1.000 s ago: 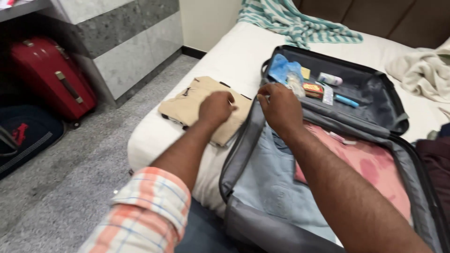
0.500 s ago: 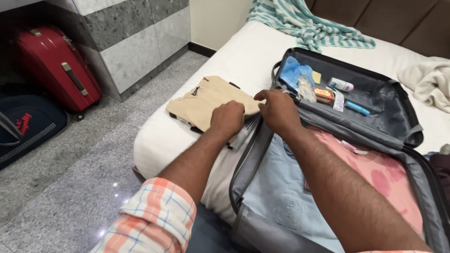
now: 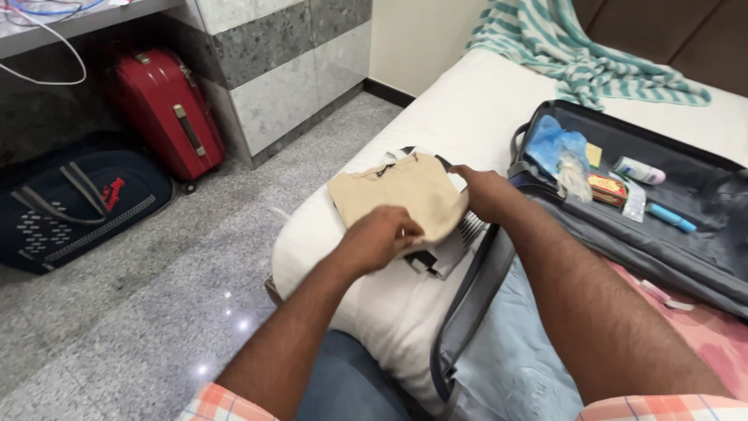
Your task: The person folds various t-shirts and places them neatly into an open suitcase on a bed. They handle a light blue shirt, a white shirt, a grey shirt, a pink tie-dye shirt, a beige shirt, and a striped shirt, arranging them in layers within the luggage.
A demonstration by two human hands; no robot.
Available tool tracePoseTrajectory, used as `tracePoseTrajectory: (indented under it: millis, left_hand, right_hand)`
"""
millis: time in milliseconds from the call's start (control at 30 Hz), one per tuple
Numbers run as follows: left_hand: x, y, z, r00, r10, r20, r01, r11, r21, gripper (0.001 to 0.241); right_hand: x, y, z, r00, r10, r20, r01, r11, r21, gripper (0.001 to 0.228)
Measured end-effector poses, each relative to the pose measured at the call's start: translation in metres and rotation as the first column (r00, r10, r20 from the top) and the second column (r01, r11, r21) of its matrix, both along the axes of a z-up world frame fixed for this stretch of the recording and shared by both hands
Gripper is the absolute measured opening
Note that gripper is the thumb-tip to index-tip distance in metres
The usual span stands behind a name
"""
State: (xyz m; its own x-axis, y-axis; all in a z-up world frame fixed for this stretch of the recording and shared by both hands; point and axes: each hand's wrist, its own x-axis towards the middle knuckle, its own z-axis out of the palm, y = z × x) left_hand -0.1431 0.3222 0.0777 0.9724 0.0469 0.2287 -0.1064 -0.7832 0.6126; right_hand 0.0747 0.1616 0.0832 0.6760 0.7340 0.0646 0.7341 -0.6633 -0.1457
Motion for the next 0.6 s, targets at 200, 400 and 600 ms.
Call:
tracePoseTrajectory:
  millis: [200, 400, 600]
  left_hand:
    - [0.019, 0.028, -0.111, 0.869, 0.492, 0.042, -0.451, 0.826, -0.338, 0.047]
    - [0.007, 0.018, -0.068, 0.698, 0.610, -0.375, -0.607, 0.226, -0.762, 0.090]
    - [0.022, 0.041, -0.099, 0.813, 0.457, -0.360, -0.416, 0.024, -0.909, 0.043]
  right_hand:
    - [0.020, 0.024, -0.007, 0.973, -0.189, -0.136, 0.158, 0.964, -0.214, 0.077]
    - [0.009, 0.040, 0.005, 0.630, -0.407, -0.662, 0.500, 0.864, -0.055, 0.068]
    - [-0.004, 0.048, 0.006, 0.638, -0.476, -0.606, 0.560, 0.826, -0.059, 0.068]
